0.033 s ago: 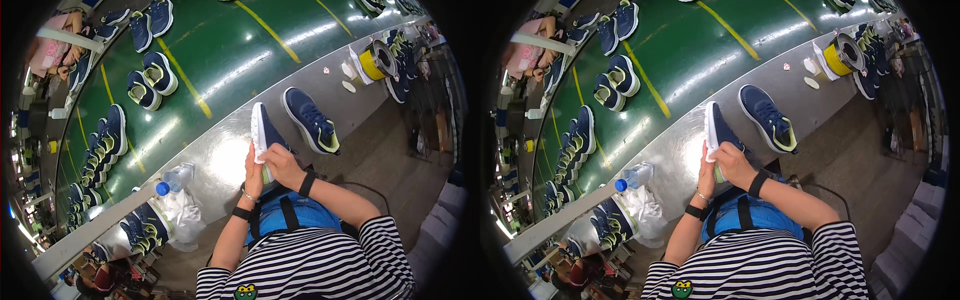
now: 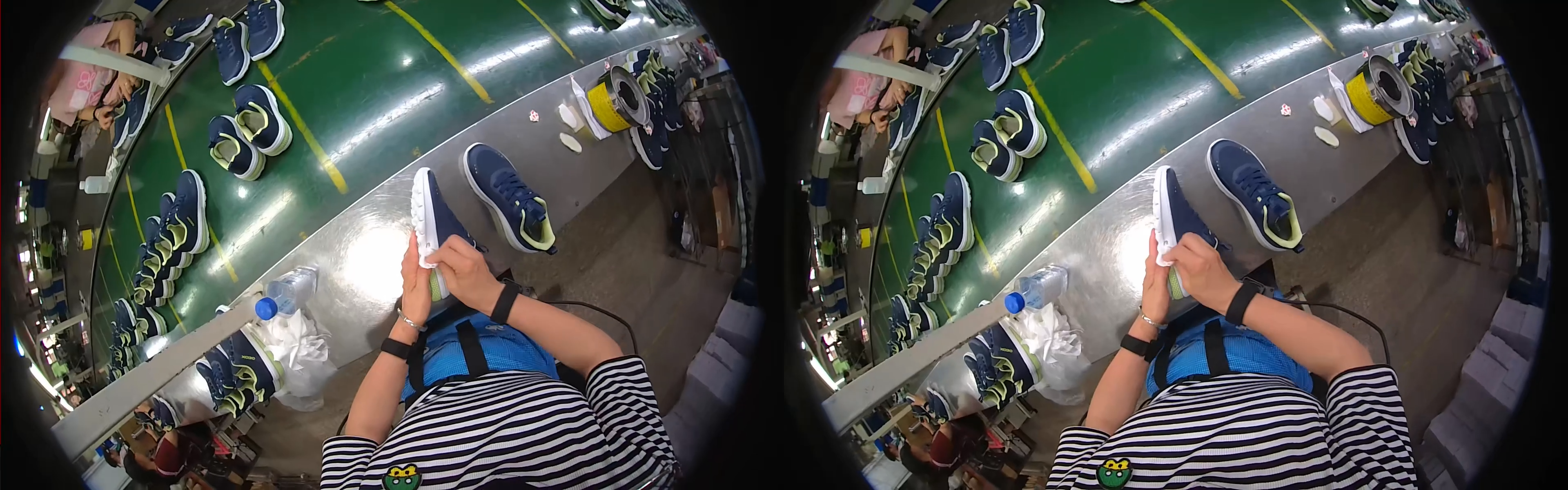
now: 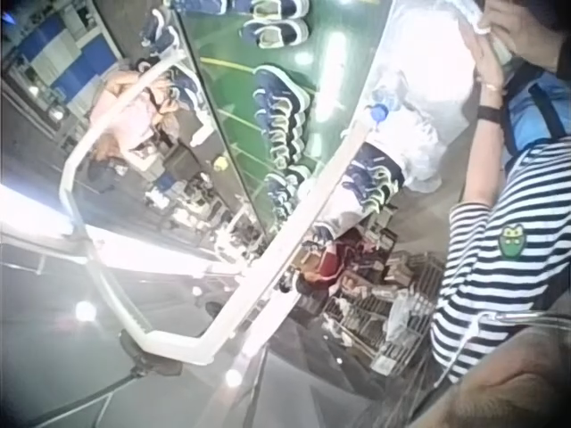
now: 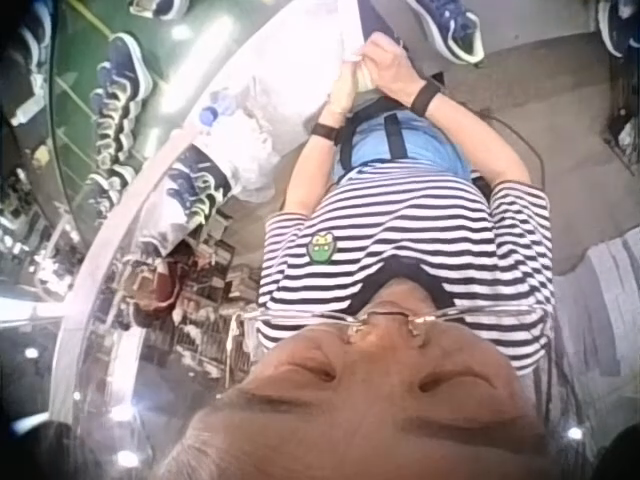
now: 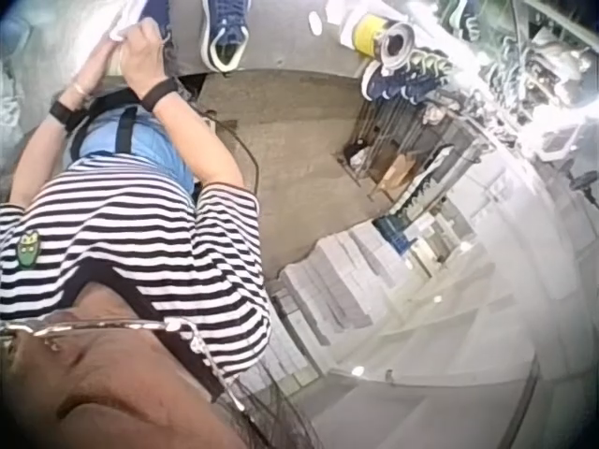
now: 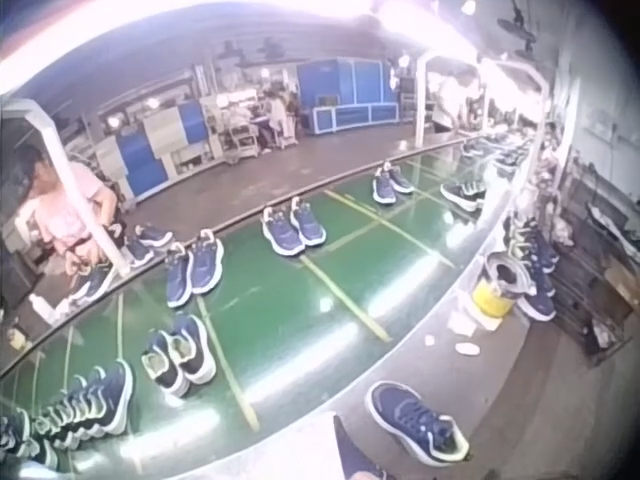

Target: Applying a cleaning or finishing solution to the white midsoles/outsoles of blue athletic shoes using a sponge on a factory assembly line.

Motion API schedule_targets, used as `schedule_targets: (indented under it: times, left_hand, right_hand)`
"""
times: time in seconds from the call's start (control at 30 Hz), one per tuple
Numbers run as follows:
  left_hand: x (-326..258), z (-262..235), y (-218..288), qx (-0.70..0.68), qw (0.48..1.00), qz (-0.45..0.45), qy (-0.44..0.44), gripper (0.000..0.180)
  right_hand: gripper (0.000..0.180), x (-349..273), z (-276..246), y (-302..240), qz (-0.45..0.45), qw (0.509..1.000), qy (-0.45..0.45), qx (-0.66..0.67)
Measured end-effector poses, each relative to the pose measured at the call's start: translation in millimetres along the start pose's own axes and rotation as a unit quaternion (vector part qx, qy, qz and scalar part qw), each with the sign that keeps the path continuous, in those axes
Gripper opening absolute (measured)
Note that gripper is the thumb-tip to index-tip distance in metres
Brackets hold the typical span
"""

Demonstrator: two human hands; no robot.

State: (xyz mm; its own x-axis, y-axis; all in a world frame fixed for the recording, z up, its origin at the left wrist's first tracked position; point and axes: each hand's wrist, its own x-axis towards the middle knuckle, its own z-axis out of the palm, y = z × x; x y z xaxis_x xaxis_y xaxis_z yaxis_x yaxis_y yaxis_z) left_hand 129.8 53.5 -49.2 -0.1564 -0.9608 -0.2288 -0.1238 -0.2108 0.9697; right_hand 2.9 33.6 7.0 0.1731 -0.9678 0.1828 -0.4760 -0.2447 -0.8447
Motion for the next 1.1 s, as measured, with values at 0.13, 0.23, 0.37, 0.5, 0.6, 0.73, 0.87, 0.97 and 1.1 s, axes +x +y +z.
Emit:
schedule_targets:
  times: [0.13,0.23,0.37,0.5,0.6,0.73,0.87,0.97,1.1]
  left_hand:
    - [-2,1,-5,-0.002,1.0,-0.028,0.015,0.05]
    - [-4,3,-2,0.09,0.995,0.021,0.036,0.049]
    - [-1,3,12,0.121,0.989,0.071,0.054,0.049]
    - [3,2,13,0.131,0.989,0.046,0.053,0.05]
    - [3,0,8,0.06,0.994,0.069,0.058,0.049]
    - [-3,3,7,-0.006,0.997,0.023,0.071,0.047]
    - [-14,14,-3,0.093,0.988,0.032,0.118,0.044]
    - [-18,16,-11,0.1,0.988,0.001,0.116,0.044]
    - [-17,19,-1,0.106,0.984,0.035,0.137,0.045]
  right_hand:
    - [0.009,-14,-2,-1,0.002,0.999,-0.034,-0.025]
    - [0.011,-6,-3,0,0.003,0.999,-0.01,-0.034]
    - [0.017,28,-3,3,0.0,0.995,0.054,-0.079]
    - [0.019,22,-14,17,0.178,0.972,0.023,0.155]
    - [0.017,11,-25,12,0.2,0.963,-0.014,0.182]
    - [0.005,0,-28,-20,0.138,0.986,-0.059,0.076]
    - [0.005,-17,-3,-1,0.082,0.996,-0.012,-0.015]
    - [0.005,-10,4,0,0.08,0.996,0.016,-0.023]
    - [0.005,-3,3,2,0.086,0.995,0.048,-0.021]
